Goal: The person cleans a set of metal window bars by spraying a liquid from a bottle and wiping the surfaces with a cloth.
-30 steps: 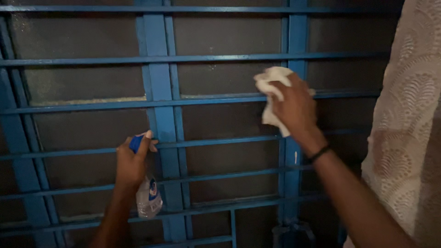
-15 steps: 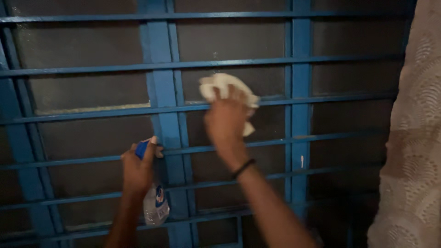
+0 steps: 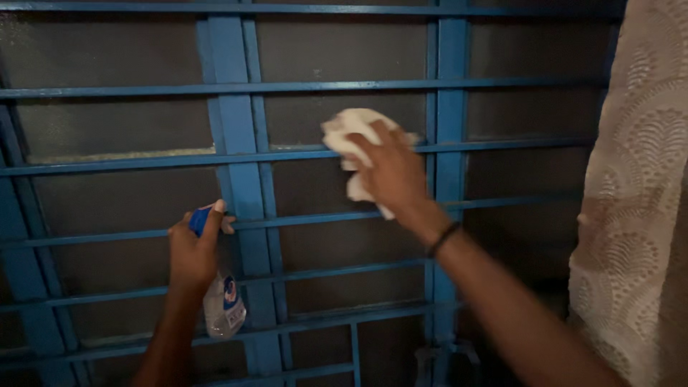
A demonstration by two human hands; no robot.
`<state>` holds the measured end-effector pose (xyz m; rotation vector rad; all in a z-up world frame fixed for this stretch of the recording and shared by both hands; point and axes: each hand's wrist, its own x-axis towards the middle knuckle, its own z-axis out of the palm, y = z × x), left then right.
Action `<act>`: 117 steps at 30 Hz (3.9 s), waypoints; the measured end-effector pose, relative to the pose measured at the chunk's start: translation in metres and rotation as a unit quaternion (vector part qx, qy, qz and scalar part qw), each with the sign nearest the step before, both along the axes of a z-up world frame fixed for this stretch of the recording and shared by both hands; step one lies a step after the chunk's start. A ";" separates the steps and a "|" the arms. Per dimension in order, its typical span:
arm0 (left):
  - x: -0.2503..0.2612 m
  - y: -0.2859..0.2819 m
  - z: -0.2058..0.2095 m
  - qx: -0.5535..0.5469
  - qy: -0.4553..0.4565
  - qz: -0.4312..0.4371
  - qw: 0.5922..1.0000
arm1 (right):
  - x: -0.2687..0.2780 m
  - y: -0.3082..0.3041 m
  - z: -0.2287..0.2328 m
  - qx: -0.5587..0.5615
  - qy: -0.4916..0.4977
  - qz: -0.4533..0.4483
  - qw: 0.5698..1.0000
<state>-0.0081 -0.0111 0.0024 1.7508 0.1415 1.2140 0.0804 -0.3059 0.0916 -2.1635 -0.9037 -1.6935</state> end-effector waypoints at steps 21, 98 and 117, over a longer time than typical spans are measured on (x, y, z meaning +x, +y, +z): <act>0.010 0.006 -0.005 0.016 -0.030 0.013 0.999 | 0.022 -0.086 -0.011 0.131 0.008 0.010 0.991; 0.006 0.019 0.085 0.114 -0.097 0.022 0.988 | -0.009 0.074 0.033 0.010 0.016 -0.033 0.999; 0.023 0.016 0.086 0.133 -0.110 0.085 0.981 | 0.005 0.078 0.020 0.310 -0.001 0.013 0.951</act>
